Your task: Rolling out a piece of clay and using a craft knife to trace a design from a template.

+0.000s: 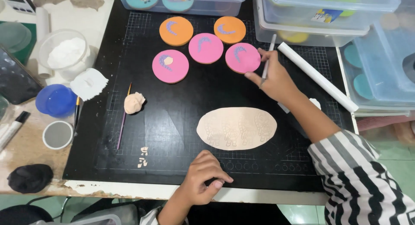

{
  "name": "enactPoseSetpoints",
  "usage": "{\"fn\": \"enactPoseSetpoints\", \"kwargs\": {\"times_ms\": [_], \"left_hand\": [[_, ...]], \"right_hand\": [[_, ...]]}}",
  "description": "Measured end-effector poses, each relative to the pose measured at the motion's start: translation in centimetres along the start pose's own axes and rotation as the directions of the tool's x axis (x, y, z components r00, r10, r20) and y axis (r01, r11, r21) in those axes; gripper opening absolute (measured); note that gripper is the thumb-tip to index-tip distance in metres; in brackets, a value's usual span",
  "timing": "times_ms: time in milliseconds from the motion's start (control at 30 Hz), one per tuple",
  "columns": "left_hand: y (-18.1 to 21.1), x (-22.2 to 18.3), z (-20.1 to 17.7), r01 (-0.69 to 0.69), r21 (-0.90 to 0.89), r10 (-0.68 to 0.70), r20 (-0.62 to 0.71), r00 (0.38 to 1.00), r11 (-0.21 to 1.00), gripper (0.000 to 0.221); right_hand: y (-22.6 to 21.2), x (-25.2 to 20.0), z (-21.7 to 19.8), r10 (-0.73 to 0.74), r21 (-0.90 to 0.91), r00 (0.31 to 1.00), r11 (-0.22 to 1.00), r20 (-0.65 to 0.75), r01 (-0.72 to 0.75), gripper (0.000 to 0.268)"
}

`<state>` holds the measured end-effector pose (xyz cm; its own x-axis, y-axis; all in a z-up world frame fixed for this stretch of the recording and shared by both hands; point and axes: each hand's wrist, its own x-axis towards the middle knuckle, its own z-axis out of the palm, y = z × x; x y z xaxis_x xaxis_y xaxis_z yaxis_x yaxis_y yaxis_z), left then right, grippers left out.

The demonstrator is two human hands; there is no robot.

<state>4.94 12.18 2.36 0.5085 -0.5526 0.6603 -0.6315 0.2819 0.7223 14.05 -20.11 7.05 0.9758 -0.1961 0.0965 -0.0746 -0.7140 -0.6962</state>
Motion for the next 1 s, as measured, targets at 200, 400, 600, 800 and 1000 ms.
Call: {"fn": "enactPoseSetpoints", "kwargs": {"times_ms": [200, 400, 600, 800, 1000], "left_hand": [[0.2, 0.0, -0.2, 0.042, -0.033, -0.042, -0.013, 0.999, 0.999, 0.045], [0.2, 0.0, -0.3, 0.027, -0.033, -0.027, 0.008, 1.0, 0.999, 0.043], [-0.1, -0.2, -0.5, 0.075, -0.083, -0.081, -0.072, 0.994, 0.994, 0.051], [0.3, -0.7, -0.4, 0.434, -0.563, -0.545, -0.034, 0.838, 0.703, 0.066], [3.3, -1.7, 0.2, 0.504, -0.823, -0.644, 0.24, 0.726, 0.262, 0.087]], "right_hand": [[1.9, 4.7, 3.7, 0.004, -0.234, 0.999, 0.972, 0.043, 0.006, 0.11], [1.9, 6.0, 4.4, -0.023, -0.209, 1.0, 0.978, 0.015, 0.025, 0.077], [0.1, 3.1, 3.7, 0.035, -0.139, 0.998, 0.989, -0.049, -0.041, 0.088], [-6.7, -7.8, 0.9, -0.263, 0.097, 0.964, 0.959, -0.046, 0.266, 0.064], [-7.5, -17.8, 5.3, -0.553, -0.062, 0.803, 0.814, 0.221, 0.577, 0.051]]}}
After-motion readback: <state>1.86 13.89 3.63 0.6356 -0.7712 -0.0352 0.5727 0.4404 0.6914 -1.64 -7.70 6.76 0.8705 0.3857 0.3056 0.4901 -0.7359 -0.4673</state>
